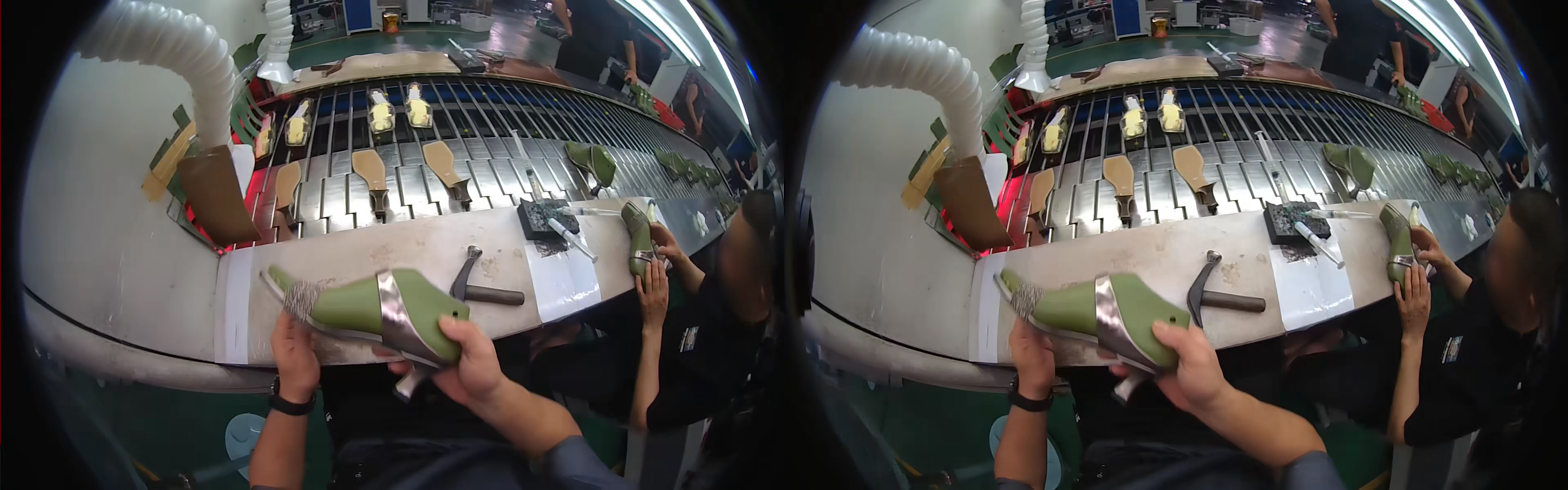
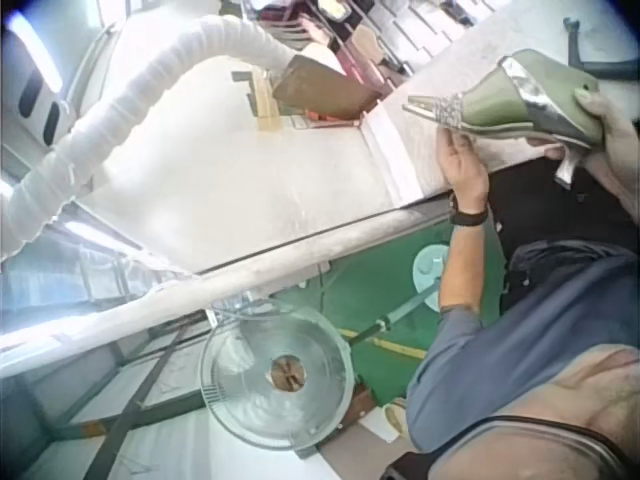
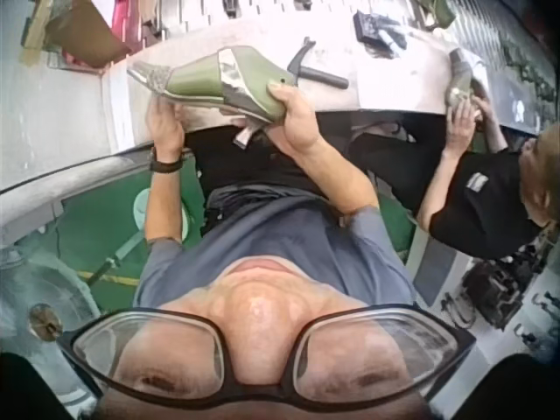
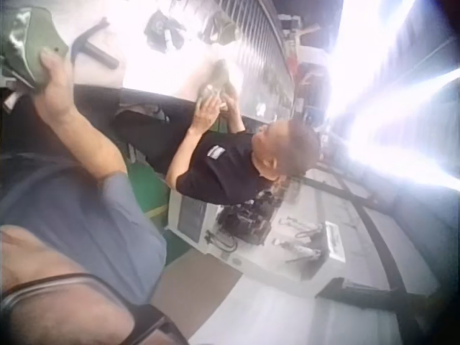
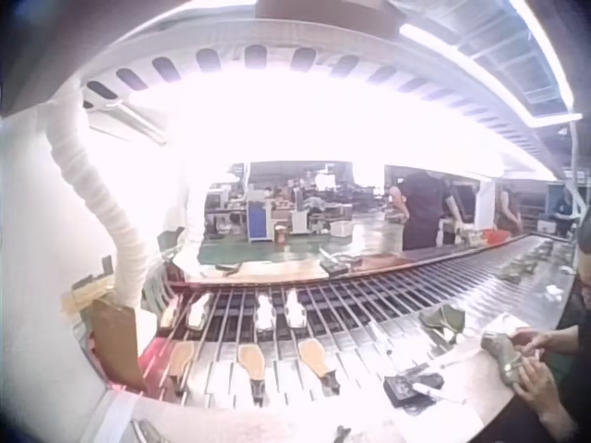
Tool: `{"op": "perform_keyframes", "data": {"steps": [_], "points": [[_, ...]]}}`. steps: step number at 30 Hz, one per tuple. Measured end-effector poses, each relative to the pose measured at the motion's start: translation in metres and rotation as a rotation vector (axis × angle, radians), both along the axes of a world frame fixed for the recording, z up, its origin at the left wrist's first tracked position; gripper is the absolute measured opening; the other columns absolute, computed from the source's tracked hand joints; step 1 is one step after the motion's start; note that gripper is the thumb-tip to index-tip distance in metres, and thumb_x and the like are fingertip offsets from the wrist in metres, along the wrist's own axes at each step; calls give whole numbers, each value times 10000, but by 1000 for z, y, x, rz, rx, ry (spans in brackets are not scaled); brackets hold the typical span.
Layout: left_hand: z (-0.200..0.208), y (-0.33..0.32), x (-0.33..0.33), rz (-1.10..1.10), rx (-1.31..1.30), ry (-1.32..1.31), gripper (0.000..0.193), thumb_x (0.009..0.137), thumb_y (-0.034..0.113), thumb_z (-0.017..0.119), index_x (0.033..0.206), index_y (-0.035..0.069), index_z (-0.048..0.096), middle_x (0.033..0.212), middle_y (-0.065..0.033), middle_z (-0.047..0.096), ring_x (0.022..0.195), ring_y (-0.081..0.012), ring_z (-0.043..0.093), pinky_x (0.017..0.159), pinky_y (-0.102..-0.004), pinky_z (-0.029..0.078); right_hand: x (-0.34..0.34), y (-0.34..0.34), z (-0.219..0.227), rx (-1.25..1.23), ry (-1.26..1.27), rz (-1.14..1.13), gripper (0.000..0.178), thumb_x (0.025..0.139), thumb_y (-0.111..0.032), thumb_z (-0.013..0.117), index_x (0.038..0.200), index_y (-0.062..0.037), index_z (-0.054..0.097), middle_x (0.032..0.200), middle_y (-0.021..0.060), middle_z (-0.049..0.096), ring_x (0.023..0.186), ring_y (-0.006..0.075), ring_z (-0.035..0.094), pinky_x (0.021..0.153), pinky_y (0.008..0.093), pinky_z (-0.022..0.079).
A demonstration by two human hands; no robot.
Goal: The person assembles high-heeled shoes by picking shoe uppers on lasts and soles from a conveyor, pressing the soles onto the uppers by hand, and tapping the edges with a hammer.
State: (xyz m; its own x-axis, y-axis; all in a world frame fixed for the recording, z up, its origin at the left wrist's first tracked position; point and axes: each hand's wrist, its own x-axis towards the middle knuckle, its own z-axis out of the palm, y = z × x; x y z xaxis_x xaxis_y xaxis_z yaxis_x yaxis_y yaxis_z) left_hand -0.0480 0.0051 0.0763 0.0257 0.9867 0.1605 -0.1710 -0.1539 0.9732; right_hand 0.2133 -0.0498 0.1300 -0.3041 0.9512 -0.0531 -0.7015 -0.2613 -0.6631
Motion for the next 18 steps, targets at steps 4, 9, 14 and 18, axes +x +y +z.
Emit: {"op": "perform_keyframes", "data": {"steps": [4, 9, 14, 18], "points": [[-15, 8, 38, 149, 630, 1118, 333, 880, 169, 788, 1152, -6, 708, 1207, -191, 744, 1164, -358, 708, 979, -448, 546, 21, 94, 7, 29, -89, -523, 438, 1046, -181, 564, 1402, 72, 530, 1225, 207, 689, 1076, 308, 710, 903, 455, 605], [-21, 8, 44, 139, 676, 1122, 307, 845, 173, 787, 1100, 11, 736, 1222, -180, 749, 1186, -376, 698, 999, -479, 540, 98, 246, 0, 272, -876, -1060, 449, 937, -214, 721, 1317, 18, 666, 1117, 175, 754, 1034, 283, 722, 938, 392, 544], [-24, 8, 44, 139, 664, 1112, 295, 844, 174, 791, 1082, 7, 743, 1200, -168, 753, 1182, -355, 703, 987, -472, 540, 163, 295, -19, 29, -1380, -1044, 514, 943, -232, 661, 1399, 1, 609, 1270, 260, 699, 1197, 440, 665, 1079, 488, 488], [-23, 10, 47, 138, 664, 1104, 290, 832, 161, 792, 1073, 7, 742, 1196, -169, 754, 1174, -355, 706, 971, -469, 545, 174, 290, -47, 30, -1553, -1143, 477, 937, -197, 637, 1358, 29, 636, 1340, 267, 680, 1254, 433, 650, 1101, 475, 483]]}}
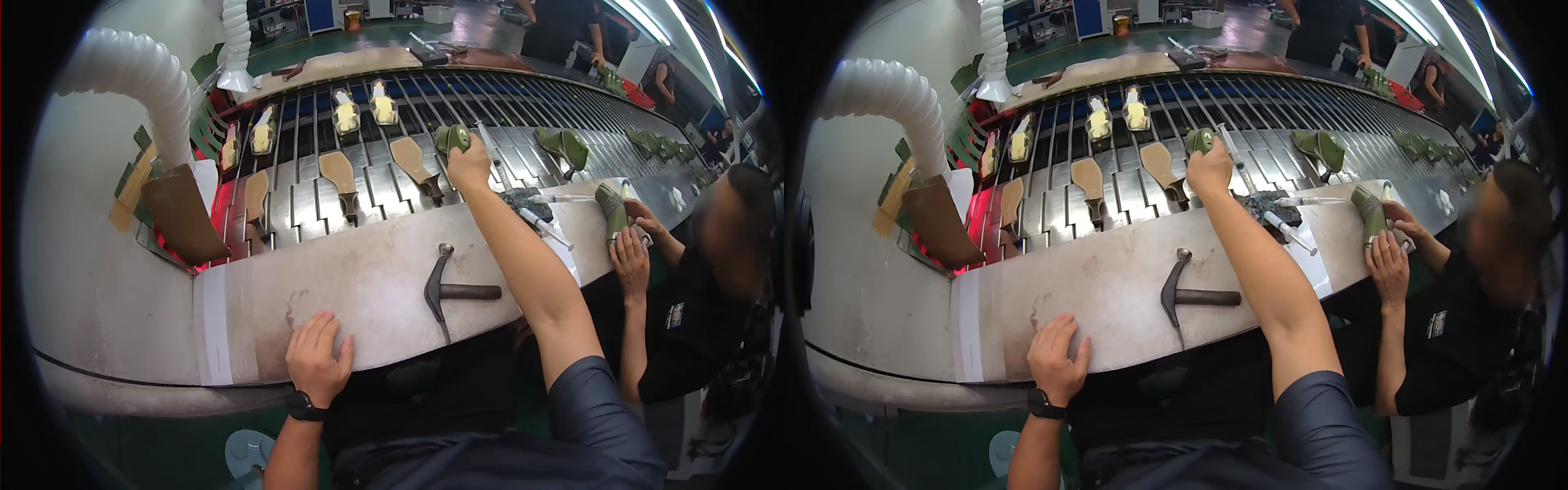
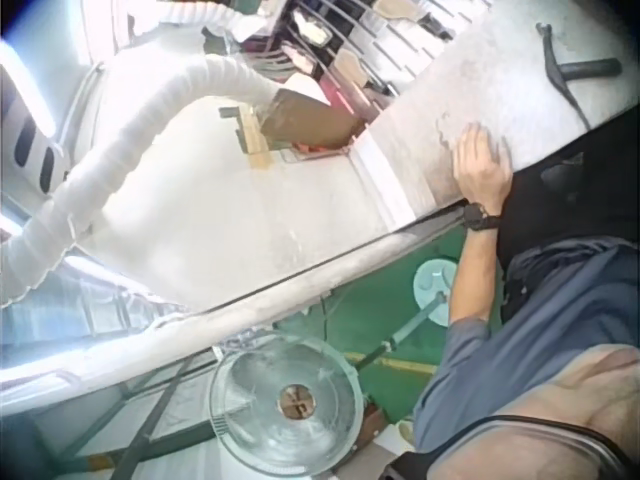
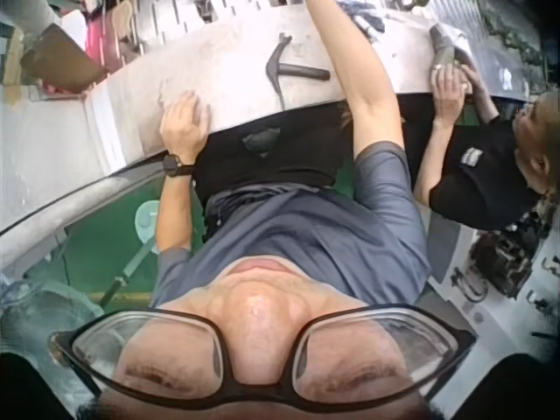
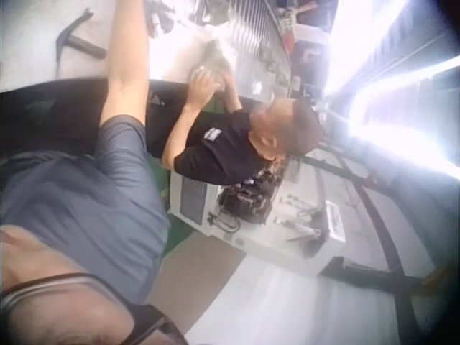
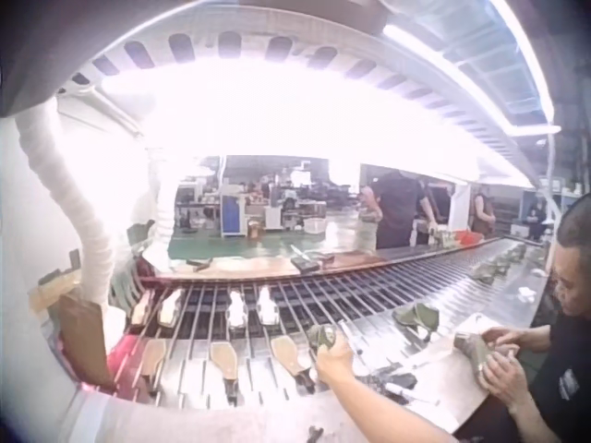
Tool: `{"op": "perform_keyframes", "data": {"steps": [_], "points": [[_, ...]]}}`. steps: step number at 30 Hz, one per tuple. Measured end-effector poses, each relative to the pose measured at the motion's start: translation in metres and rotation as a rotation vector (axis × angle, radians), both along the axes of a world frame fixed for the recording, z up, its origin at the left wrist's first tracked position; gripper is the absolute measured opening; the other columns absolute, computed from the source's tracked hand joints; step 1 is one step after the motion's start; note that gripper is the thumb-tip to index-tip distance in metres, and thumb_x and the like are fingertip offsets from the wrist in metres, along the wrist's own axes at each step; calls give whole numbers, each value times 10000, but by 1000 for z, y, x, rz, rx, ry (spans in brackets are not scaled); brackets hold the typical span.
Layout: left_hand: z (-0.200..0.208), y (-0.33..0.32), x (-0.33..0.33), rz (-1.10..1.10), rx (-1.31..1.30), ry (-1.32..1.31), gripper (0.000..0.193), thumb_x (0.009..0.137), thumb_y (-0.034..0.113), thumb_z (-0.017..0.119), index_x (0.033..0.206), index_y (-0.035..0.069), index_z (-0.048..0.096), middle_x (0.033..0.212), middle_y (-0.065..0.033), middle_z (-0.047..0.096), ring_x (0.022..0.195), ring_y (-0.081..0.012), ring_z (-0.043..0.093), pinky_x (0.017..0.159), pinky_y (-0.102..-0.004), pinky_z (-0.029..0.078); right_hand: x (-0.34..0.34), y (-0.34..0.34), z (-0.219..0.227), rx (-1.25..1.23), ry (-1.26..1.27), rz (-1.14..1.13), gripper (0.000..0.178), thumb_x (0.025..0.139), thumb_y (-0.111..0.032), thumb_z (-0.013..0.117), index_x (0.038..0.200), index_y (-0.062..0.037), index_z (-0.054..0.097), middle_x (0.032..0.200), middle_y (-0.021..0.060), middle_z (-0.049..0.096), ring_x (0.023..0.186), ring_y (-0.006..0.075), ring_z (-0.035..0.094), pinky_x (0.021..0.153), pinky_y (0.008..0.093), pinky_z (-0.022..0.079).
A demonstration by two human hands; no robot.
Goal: The person assembles high-heeled shoes by picking shoe uppers on lasts and soles from a conveyor, pressing the soles onto the uppers by hand, and tapping the edges with a hammer.
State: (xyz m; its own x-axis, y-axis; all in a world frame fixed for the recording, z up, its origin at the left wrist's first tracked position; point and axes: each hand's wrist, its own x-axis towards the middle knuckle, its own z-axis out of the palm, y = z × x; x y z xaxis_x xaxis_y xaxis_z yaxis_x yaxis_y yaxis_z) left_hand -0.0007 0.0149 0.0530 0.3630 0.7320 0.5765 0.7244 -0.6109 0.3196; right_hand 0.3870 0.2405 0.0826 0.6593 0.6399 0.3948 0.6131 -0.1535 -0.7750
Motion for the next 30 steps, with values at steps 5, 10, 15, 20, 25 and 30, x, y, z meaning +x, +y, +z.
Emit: {"op": "perform_keyframes", "data": {"steps": [5, 10, 15, 20, 25, 30], "points": [[2, 0, -4, 29, 6, 32, 272, 825, 151, 791, 1054, 13, 740, 1197, -165, 753, 1171, -352, 708, 961, -467, 547, -47, -31, 0, 279, -415, 388, 528, 942, -213, 689, 1409, 18, 601, 1475, 289, 577, 1374, 450, 553, 1149, 476, 456], [4, 1, -6, 17, 10, 45, 262, 816, 143, 795, 1043, 25, 743, 1202, -154, 749, 1171, -350, 705, 963, -459, 542, -43, -22, -7, -448, -317, 388, 432, 932, -217, 697, 1300, 8, 682, 1419, 257, 638, 1311, 404, 614, 1093, 484, 500], [22, 7, -4, -14, -111, 70, 280, 817, 141, 804, 1062, 22, 740, 1237, -163, 733, 1162, -356, 703, 966, -451, 541, -40, -21, -17, -482, -216, 319, 287, 945, -217, 674, 1156, -28, 724, 1100, 210, 767, 1079, 414, 721, 971, 505, 556], [57, 82, 23, -152, -276, -93, 410, 875, 157, 799, 1228, -18, 685, 1255, -208, 713, 1134, -375, 709, 942, -436, 565, -44, -44, 2, -225, 349, 319, 347, 940, -327, 725, 1023, 8, 691, 959, 200, 754, 995, 354, 737, 875, 459, 551], [66, 250, 124, -212, -416, -168, 499, 958, 181, 757, 1375, -48, 605, 1265, -213, 712, 1194, -290, 711, 1002, -396, 572, -38, -51, -9, 55, 774, 374, 345, 1027, -143, 610, 1322, 33, 577, 900, 166, 731, 608, 181, 687, 599, 317, 554], [31, 426, 240, -11, -412, 108, 839, 882, 386, 807, 1445, -125, 452, 1223, -376, 671, 1184, -450, 681, 1017, -485, 541, -42, -53, -28, 143, 710, 521, 444, 1032, -83, 571, 1471, -12, 582, 960, 143, 768, 690, 204, 726, 656, 328, 573]]}}
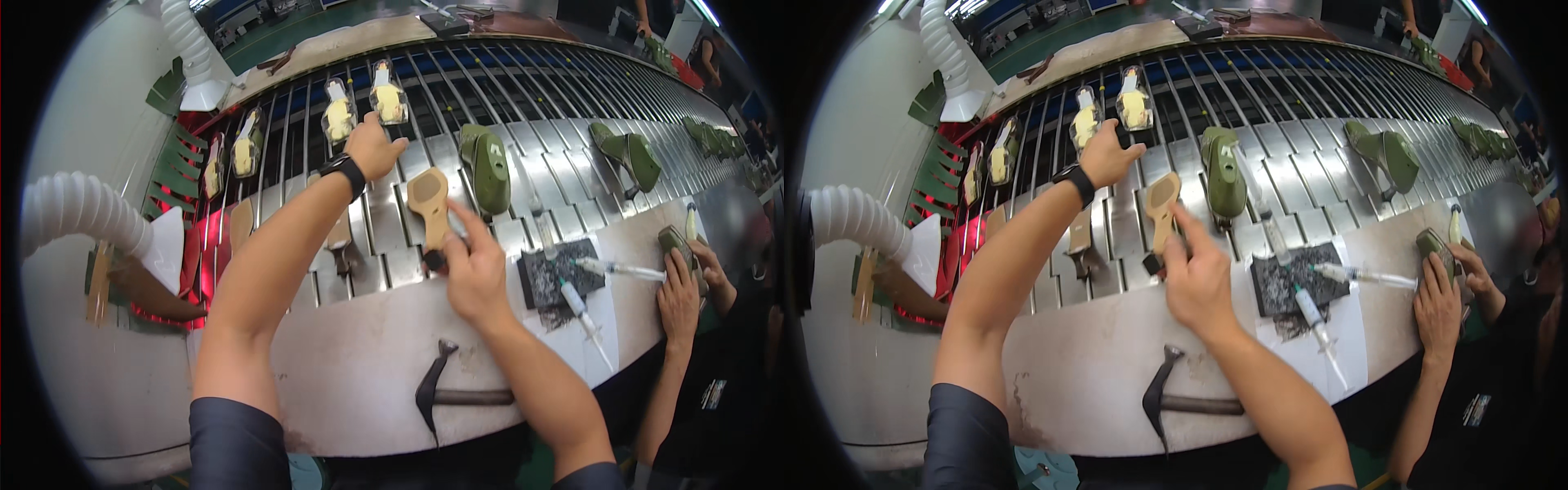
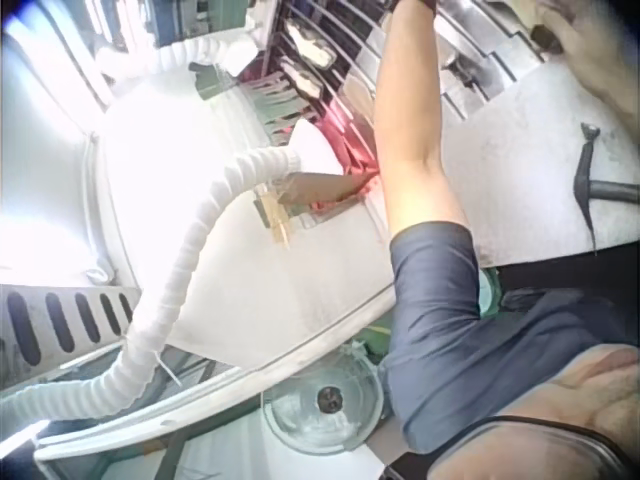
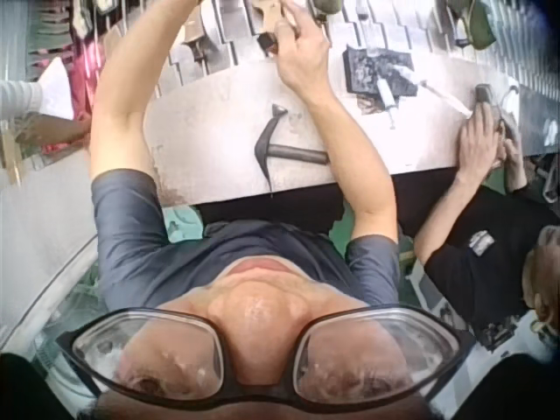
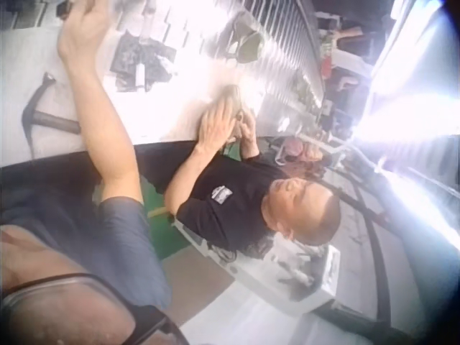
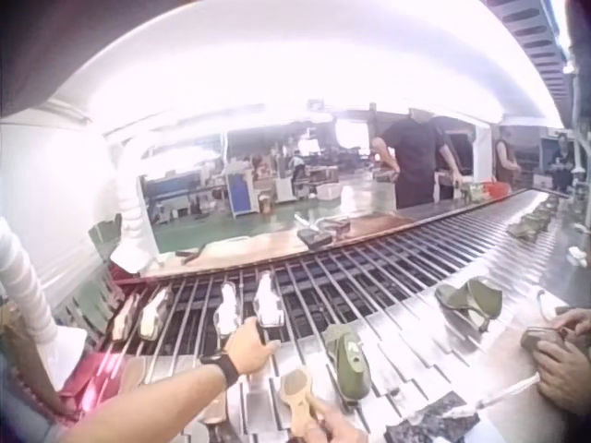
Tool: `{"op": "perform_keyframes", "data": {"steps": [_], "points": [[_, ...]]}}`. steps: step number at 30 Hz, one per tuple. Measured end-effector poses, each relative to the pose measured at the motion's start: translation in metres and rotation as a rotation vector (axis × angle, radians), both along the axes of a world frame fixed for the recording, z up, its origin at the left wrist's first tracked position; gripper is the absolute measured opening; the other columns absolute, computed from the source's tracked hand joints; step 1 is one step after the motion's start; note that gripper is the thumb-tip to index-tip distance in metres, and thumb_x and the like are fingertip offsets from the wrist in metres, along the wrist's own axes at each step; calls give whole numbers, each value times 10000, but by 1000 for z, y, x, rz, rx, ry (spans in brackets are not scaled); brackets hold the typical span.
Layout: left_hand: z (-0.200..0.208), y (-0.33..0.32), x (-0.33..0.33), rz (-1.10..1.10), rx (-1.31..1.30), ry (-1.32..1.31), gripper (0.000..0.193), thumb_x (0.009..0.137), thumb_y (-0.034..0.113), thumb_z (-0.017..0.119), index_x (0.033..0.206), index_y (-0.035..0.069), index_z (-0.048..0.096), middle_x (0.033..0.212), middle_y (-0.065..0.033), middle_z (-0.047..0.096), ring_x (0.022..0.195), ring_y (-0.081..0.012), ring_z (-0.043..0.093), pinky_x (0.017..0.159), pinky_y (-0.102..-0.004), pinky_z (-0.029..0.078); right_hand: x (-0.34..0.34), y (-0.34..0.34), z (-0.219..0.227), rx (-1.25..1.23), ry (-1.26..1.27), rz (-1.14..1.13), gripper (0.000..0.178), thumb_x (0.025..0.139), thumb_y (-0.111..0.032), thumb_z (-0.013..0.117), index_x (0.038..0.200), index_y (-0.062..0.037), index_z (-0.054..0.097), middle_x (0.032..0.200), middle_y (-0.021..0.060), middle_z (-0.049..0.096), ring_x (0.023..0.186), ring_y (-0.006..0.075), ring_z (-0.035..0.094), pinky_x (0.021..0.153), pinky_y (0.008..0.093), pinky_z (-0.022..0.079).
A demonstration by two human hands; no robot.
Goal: The person assembles high-heeled shoes by picking shoe uppers on lasts and soles from a conveyor, pressing the soles onto the uppers by hand, and tapping the edges with a hammer.
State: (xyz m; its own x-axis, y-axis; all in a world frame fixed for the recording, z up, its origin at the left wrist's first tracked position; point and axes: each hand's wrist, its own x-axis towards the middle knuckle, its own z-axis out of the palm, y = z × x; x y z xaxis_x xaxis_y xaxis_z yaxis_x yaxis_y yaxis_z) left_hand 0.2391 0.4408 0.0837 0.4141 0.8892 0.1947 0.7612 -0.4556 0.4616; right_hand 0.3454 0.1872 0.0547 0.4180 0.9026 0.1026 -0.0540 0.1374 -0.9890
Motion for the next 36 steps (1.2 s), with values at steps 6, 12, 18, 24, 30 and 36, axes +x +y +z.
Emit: {"op": "perform_keyframes", "data": {"steps": [6, 12, 18, 24, 30, 36], "points": [[-34, 116, 89, 510, -84, -97, 1231, 795, 451, 922, 1643, -4, 155, 1557, -311, 391, 1391, -462, 517, 1132, -500, 499, -7, -8, 17, -42, -339, 22, 402, 999, -72, 631, 1396, -11, 645, 896, 197, 743, 716, 265, 744, 687, 369, 574], [-33, 107, 82, 530, -109, -26, 1128, 777, 341, 931, 1606, 3, 245, 1487, -283, 454, 1302, -454, 578, 1095, -495, 527, -11, -4, 14, 67, -297, 16, 384, 988, -41, 606, 1366, -35, 679, 863, 182, 746, 684, 232, 720, 668, 344, 563], [9, -7, -28, 145, -51, -318, 1048, 704, 298, 910, 1516, -109, 387, 1376, -356, 594, 1296, -466, 596, 1086, -451, 506, -1, 5, -7, 58, -230, 58, 347, 1016, -45, 535, 1313, -16, 712, 848, 143, 747, 711, 153, 700, 678, 322, 558], [48, -246, -203, 28, 166, -382, 1015, 731, 217, 895, 1549, -78, 371, 1439, -282, 532, 1328, -399, 557, 1137, -444, 445, 3, 8, -6, 32, 7, 144, 327, 1094, -92, 452, 1301, 25, 677, 992, 148, 745, 790, 195, 744, 704, 311, 621], [30, -411, -315, 204, 447, 77, 966, 730, 129, 884, 1553, -28, 404, 1441, -287, 512, 1265, -473, 560, 1065, -514, 492, -46, -49, 37, 27, 260, 127, 220, 1095, -74, 467, 1170, 41, 639, 1050, 193, 754, 882, 259, 774, 833, 382, 656], [0, -437, -314, 325, 498, -365, 713, 811, 31, 819, 1456, -47, 525, 1425, -267, 551, 1242, -460, 607, 1040, -512, 524, -122, -163, 25, -151, -161, 571, 462, 1008, -218, 702, 1409, -12, 604, 1039, 180, 769, 921, 222, 760, 821, 351, 576]]}}
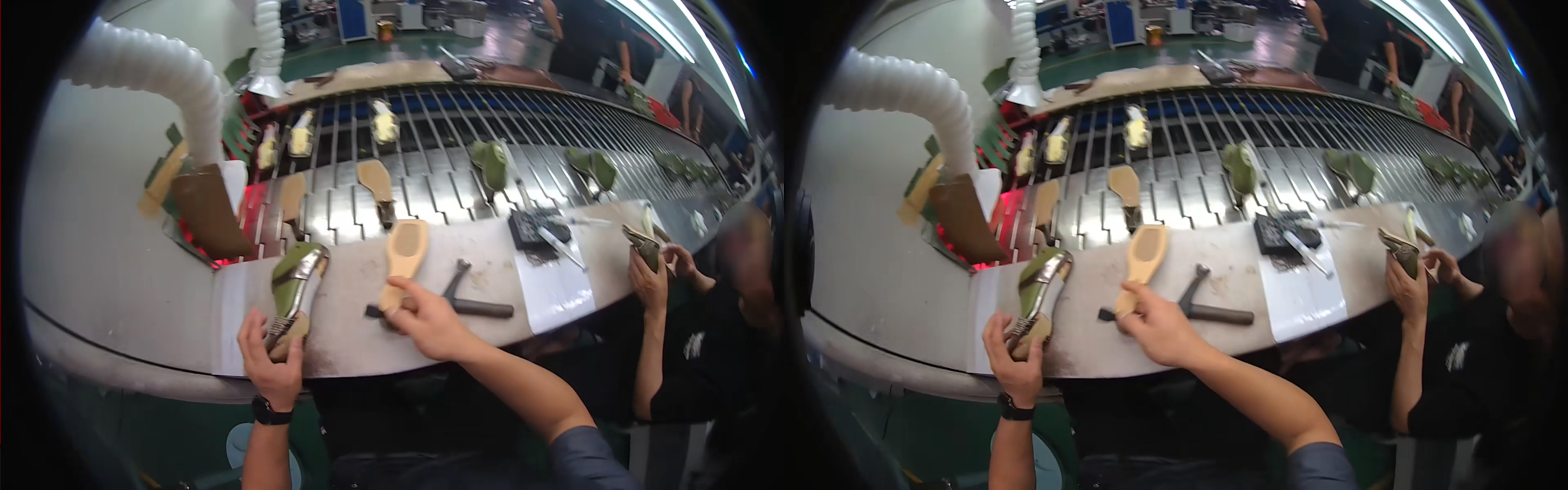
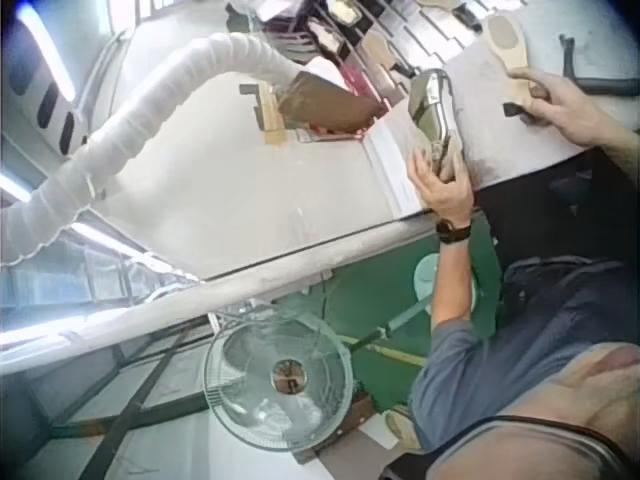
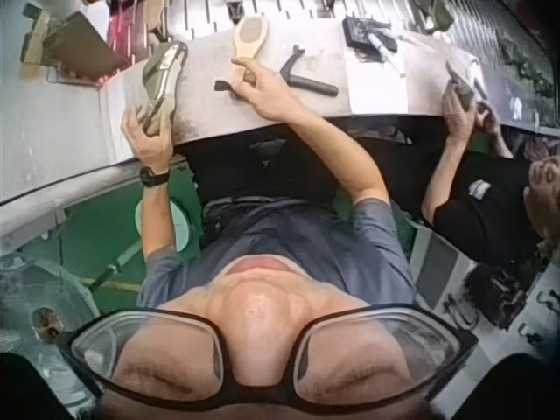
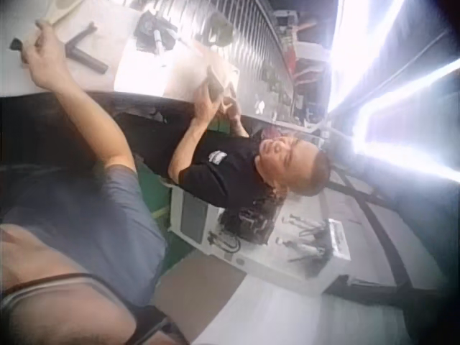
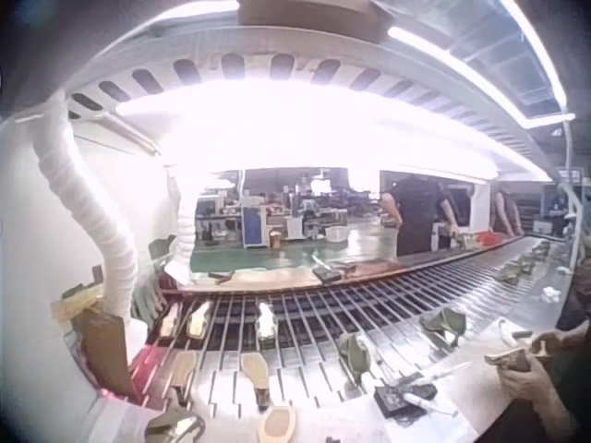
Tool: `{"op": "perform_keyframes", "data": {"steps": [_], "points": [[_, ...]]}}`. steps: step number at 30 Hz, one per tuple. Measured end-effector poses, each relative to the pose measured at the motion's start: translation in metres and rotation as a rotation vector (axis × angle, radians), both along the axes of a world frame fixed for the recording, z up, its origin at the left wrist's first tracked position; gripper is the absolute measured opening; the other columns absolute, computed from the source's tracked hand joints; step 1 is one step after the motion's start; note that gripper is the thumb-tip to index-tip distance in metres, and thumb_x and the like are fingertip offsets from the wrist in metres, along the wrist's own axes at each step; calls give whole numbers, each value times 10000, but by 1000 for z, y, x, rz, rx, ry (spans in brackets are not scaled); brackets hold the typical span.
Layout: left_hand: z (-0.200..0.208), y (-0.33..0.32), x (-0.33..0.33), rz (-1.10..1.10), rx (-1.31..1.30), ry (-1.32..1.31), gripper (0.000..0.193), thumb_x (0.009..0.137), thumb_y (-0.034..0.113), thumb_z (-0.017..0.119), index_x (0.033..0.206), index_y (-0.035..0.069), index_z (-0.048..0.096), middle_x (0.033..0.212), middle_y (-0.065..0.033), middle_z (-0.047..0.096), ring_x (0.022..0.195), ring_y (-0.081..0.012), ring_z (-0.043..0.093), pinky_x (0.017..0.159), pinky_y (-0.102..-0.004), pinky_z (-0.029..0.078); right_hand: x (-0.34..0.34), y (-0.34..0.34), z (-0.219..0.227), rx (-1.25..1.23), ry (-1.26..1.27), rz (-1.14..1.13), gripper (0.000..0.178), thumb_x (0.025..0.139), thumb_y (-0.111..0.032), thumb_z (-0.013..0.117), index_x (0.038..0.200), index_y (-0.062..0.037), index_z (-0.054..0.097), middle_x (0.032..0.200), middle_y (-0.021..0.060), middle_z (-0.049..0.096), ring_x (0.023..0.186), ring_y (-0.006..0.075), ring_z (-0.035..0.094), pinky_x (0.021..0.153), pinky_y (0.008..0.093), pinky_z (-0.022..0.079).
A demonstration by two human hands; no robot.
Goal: The person assembles high-heeled shoes by picking shoe uppers on lasts and soles from a conveyor, pressing the soles onto the uppers by hand, and tapping the edges with a hammer.
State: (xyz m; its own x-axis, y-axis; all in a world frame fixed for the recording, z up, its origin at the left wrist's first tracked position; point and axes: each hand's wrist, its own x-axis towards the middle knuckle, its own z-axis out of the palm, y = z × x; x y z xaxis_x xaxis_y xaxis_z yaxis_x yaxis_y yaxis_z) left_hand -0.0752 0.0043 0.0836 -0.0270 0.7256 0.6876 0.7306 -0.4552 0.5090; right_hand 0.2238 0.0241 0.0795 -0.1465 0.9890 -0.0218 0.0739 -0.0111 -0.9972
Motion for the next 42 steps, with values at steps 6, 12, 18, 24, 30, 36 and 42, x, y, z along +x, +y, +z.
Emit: {"op": "perform_keyframes", "data": {"steps": [6, 12, 18, 24, 30, 36, 42], "points": [[-30, 7, -7, 111, 79, 27, 559, 869, 14, 752, 1391, -60, 565, 1379, -257, 574, 1256, -454, 586, 1082, -507, 480, 43, -13, 79, 237, -640, -107, 349, 951, -231, 760, 1218, -7, 742, 1035, 181, 792, 861, 288, 790, 806, 361, 613], [-34, 9, -6, 82, 79, 31, 522, 891, 32, 734, 1379, -62, 574, 1356, -259, 590, 1241, -450, 595, 1069, -507, 484, 168, 116, 105, 201, -1217, -623, 414, 905, -411, 749, 1102, -48, 779, 1055, 176, 789, 1025, 363, 753, 891, 488, 585], [-39, 7, -12, 103, 96, 23, 502, 901, 29, 719, 1376, -59, 582, 1336, -254, 608, 1225, -443, 608, 1061, -507, 489, 189, 164, 97, -222, -1357, -502, 407, 832, -354, 771, 1106, -52, 789, 1162, 200, 779, 1087, 366, 748, 963, 469, 580], [-38, 10, -8, 86, 96, 24, 486, 913, 37, 712, 1372, -55, 585, 1321, -247, 619, 1200, -436, 619, 1042, -497, 500, 204, 139, 104, 405, -1080, -749, 312, 839, -312, 750, 1039, -79, 803, 913, 183, 782, 911, 370, 764, 865, 460, 584], [-42, 10, -17, 89, 89, 18, 475, 919, 36, 714, 1368, -54, 590, 1305, -229, 637, 1170, -417, 637, 1017, -481, 517, 172, 40, 102, 387, -765, -764, 303, 884, -305, 783, 1048, -50, 796, 810, 140, 781, 760, 249, 774, 757, 338, 583], [-38, 11, -15, 104, 87, 12, 475, 920, 37, 715, 1370, -53, 592, 1290, -224, 653, 1168, -408, 646, 1014, -472, 521, 131, -40, 50, 749, -885, -791, 265, 900, -28, 776, 1163, 3, 771, 1081, 210, 786, 1002, 365, 774, 893, 404, 590], [-42, 11, -18, 117, 82, 32, 474, 918, 42, 717, 1367, -52, 595, 1284, -216, 662, 1163, -405, 653, 1003, -465, 529, 140, -22, -5, 803, -877, -905, 264, 914, -17, 765, 1176, 14, 767, 1112, 204, 784, 1048, 356, 765, 945, 402, 569]]}}
